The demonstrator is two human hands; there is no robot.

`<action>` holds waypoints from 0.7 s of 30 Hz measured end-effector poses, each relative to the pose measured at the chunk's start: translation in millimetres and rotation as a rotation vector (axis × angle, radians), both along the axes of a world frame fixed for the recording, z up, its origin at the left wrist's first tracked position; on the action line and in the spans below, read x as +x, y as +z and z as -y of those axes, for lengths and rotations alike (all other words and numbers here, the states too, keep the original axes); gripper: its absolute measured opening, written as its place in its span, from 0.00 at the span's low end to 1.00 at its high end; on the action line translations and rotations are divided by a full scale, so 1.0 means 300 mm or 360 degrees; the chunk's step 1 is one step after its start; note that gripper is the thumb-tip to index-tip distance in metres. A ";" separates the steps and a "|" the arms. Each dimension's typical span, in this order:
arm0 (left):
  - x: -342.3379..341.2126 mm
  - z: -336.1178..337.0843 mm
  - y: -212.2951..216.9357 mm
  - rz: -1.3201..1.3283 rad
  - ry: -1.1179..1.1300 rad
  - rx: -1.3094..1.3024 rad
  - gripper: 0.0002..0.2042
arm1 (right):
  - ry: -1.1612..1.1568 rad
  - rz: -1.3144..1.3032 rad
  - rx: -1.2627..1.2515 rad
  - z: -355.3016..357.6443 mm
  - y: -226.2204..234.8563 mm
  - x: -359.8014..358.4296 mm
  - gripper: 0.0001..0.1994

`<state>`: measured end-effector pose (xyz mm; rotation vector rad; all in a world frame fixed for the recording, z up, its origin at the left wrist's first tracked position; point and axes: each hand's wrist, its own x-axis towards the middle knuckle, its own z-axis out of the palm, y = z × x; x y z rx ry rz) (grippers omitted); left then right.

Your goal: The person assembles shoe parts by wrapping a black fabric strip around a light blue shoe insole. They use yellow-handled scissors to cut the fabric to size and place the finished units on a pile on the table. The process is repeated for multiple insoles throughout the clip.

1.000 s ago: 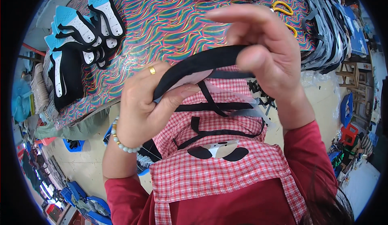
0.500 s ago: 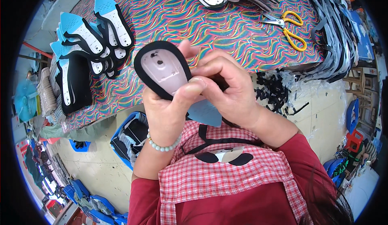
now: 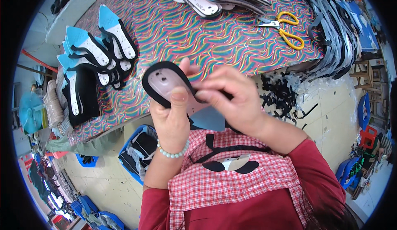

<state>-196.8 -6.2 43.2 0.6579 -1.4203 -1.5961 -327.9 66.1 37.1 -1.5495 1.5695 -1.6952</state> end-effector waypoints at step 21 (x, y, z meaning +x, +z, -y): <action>-0.015 0.111 -0.047 -0.0298 -0.0307 0.0326 0.20 | 0.0034 -0.0634 0.0230 0.001 -0.010 -0.039 0.09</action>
